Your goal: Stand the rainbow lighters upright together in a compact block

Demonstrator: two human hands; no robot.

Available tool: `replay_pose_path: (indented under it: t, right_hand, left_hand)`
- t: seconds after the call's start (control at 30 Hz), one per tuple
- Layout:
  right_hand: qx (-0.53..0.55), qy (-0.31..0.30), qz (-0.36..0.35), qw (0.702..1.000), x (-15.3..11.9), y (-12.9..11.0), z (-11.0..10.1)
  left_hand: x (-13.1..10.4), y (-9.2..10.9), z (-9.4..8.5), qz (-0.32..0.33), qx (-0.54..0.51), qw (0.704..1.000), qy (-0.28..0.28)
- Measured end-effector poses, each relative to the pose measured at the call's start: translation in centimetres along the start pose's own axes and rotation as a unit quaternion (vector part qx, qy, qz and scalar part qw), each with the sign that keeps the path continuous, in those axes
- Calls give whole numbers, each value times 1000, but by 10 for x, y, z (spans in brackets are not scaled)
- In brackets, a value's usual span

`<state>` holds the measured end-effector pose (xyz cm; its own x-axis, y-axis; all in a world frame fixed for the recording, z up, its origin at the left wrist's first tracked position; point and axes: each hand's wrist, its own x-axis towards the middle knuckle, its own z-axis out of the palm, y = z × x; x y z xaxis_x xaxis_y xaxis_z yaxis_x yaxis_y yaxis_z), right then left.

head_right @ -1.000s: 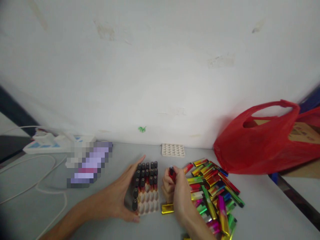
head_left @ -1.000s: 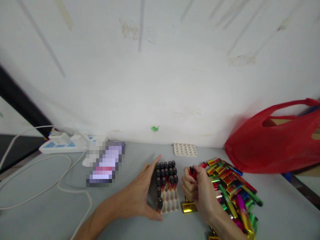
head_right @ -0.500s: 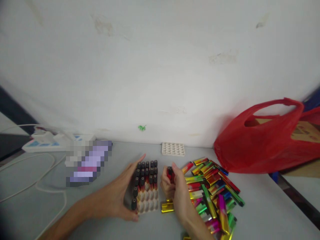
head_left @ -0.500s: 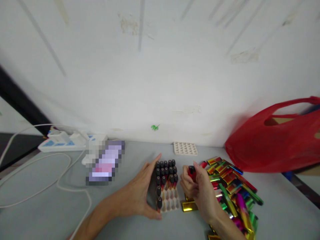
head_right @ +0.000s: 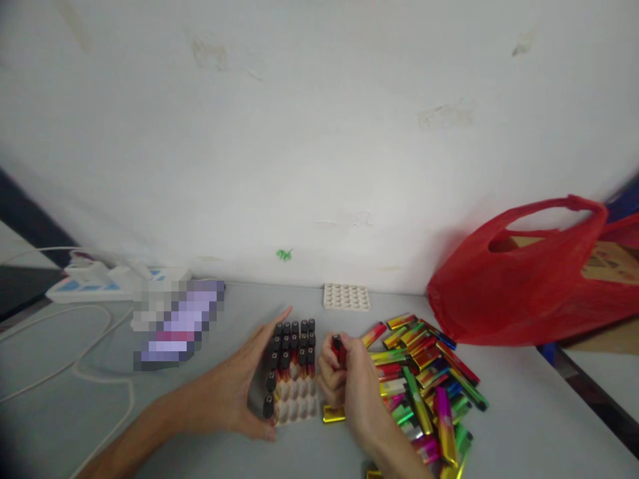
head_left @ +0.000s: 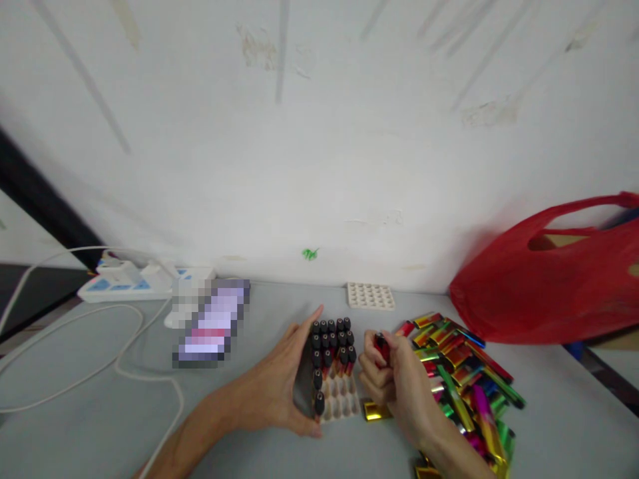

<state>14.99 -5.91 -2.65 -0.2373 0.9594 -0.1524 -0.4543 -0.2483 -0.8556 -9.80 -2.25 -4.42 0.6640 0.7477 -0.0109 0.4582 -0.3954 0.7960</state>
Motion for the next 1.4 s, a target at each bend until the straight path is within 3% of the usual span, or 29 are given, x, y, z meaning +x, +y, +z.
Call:
replay_pose_path:
  t: [0.13, 0.37, 0.53, 0.7, 0.87, 1.03, 1.17, 1.23, 1.3, 1.4]
  right_hand:
    - [-3, 19, -27, 999, 7, 4, -2]
    - [-108, 101, -172, 974, 1, 3, 3]
    - [-285, 89, -284, 911, -14, -8, 8]
    - [-392, -23, -230, 890, -17, -14, 6]
    - [-466, -83, -219, 853, -16, -16, 6]
    - [-518, -102, -229, 818, -18, -16, 2]
    - [-520, -102, -255, 809, -20, -13, 3]
    - [-513, -70, -280, 809, -20, -11, 5]
    - [-518, 9, -307, 798, -17, -10, 3]
    - [-572, 184, -321, 732, -8, -10, -7]
  left_hand:
    - [0, -1, 0, -16, 0, 1000, 1]
    - [1, -2, 0, -3, 5, 1000, -4]
    - [1, 1, -1, -7, 14, 1000, 3]
    - [0, 0, 1, -7, 7, 1000, 2]
    - [1, 1, 0, -7, -11, 1000, 6]
    - [1, 1, -1, -4, -6, 1000, -5]
    - [1, -1, 0, 2, -13, 1000, 4]
    - [1, -2, 1, 4, -11, 1000, 6]
    - [0, -2, 1, 1, -2, 1000, 4]
    - [-1, -1, 0, -12, 8, 1000, -3]
